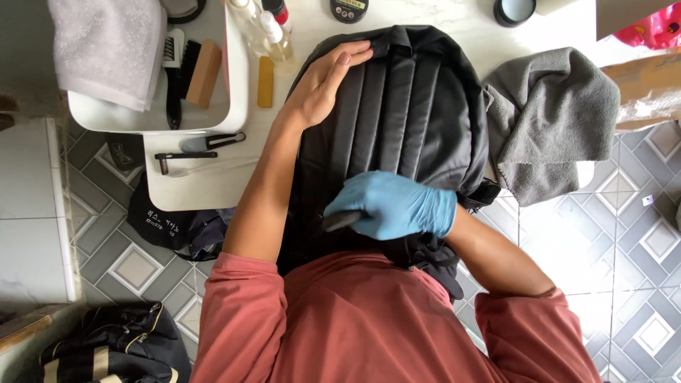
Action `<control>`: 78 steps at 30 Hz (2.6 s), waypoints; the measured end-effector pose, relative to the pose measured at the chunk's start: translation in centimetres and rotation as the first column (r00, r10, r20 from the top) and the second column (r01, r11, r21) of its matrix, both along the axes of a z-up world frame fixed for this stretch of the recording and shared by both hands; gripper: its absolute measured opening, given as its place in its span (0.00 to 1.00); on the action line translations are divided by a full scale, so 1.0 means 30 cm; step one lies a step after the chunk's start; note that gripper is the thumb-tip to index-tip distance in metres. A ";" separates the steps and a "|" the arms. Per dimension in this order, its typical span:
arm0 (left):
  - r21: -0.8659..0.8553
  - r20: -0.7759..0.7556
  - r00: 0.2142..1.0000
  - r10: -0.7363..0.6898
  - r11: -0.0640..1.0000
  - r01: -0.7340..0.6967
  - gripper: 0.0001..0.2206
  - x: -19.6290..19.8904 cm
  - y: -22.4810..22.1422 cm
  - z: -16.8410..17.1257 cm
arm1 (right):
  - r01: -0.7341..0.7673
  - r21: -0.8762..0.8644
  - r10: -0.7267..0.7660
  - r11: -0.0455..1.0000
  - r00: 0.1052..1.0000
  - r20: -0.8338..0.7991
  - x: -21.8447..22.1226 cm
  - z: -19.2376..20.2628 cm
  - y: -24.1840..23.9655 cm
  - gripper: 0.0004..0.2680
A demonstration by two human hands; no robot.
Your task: The person cleans a black backpack with a sponge and a cloth. They apply liquid from a bottle to a round sponge and rub it over various parts of the backpack's exterior, including the front pocket, sides, straps, and padded back, then wipe the surfaces with a grey cloth.
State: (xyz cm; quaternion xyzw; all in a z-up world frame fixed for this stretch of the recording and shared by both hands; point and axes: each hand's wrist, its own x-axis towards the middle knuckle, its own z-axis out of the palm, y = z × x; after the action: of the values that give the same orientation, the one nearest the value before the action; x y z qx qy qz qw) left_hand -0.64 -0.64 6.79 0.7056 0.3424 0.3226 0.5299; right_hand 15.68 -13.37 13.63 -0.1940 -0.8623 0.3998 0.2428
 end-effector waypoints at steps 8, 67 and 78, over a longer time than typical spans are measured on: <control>-0.040 0.057 0.998 0.037 0.999 -0.035 0.33 0.000 -0.013 -0.005 | 0.447 0.600 -0.563 0.663 0.826 0.007 0.175 -0.182 0.304 0.14; -0.071 0.367 0.929 0.049 0.997 -0.025 0.31 -0.023 0.006 -0.106 | 0.475 0.761 -0.761 0.441 0.648 0.036 0.009 -0.332 0.382 0.09; -0.149 0.445 0.895 0.031 0.988 0.040 0.32 -0.018 0.012 -0.109 | 0.488 0.581 -0.683 0.651 0.711 0.167 0.067 -0.116 0.349 0.14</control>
State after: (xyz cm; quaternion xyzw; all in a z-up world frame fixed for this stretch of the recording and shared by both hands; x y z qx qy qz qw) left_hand -1.20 -0.27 3.52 0.5706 0.2341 0.4468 0.6481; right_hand 17.70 -2.92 10.14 -0.4697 -0.8511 0.0171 0.2341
